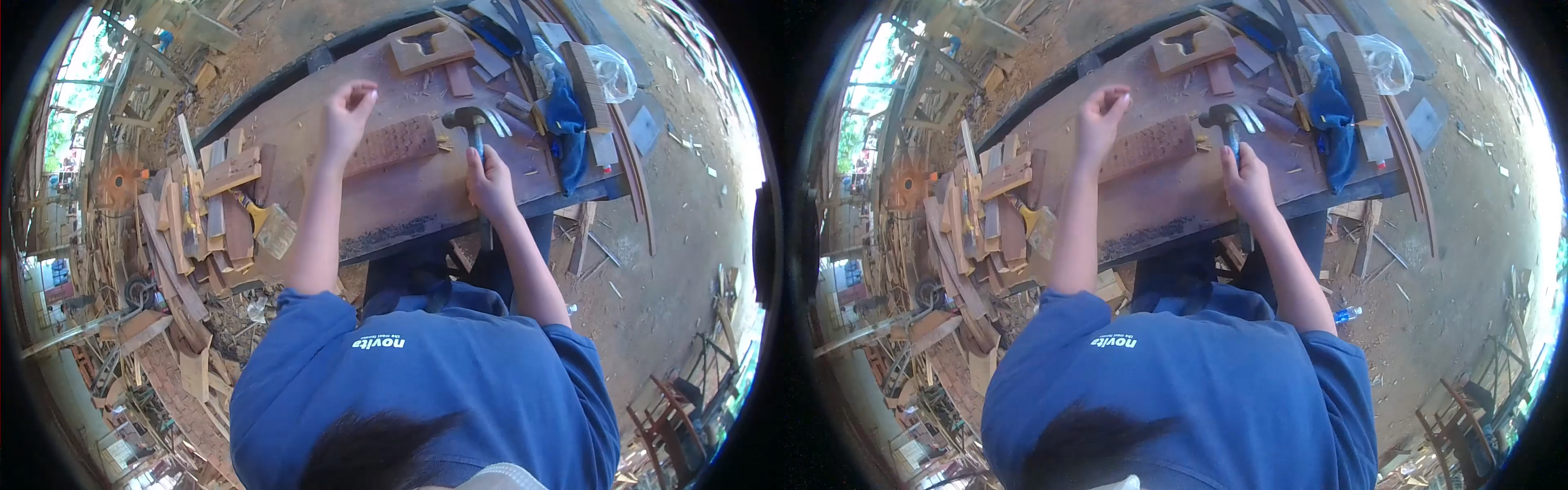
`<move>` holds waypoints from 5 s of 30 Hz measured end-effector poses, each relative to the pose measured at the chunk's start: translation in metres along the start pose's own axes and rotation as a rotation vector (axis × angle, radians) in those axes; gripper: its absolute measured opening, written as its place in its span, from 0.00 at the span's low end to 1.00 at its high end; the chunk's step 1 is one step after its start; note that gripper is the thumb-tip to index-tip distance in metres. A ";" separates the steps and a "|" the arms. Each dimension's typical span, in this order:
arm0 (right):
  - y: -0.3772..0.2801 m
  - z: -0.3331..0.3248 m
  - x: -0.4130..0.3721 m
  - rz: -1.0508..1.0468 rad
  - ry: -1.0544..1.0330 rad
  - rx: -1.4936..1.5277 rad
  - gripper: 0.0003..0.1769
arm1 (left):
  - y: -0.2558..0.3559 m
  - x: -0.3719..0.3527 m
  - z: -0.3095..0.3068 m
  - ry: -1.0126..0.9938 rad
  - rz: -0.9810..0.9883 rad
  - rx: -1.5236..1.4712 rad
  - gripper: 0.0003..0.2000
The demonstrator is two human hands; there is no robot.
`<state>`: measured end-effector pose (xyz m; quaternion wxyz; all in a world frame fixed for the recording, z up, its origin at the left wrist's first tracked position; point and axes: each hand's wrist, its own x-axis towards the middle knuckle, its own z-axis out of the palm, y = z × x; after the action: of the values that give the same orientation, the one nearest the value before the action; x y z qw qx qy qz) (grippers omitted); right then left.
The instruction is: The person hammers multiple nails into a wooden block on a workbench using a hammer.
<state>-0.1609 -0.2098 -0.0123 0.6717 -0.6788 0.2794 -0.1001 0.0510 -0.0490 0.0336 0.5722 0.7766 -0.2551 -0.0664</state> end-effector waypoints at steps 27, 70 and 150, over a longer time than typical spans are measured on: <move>0.010 0.000 0.004 0.013 0.016 -0.023 0.16 | -0.036 -0.078 0.027 0.254 0.117 0.259 0.11; -0.066 0.048 -0.023 -0.103 -0.160 -0.190 0.14 | -0.041 -0.077 0.023 0.296 0.246 0.317 0.16; 0.011 -0.020 -0.011 -0.047 -0.001 0.123 0.13 | 0.015 0.046 -0.012 -0.009 0.029 0.230 0.06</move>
<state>-0.1826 -0.2203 -0.0188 0.7099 -0.6426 0.2563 -0.1323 0.0901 -0.0635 0.0605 0.4792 0.8329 -0.2749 -0.0318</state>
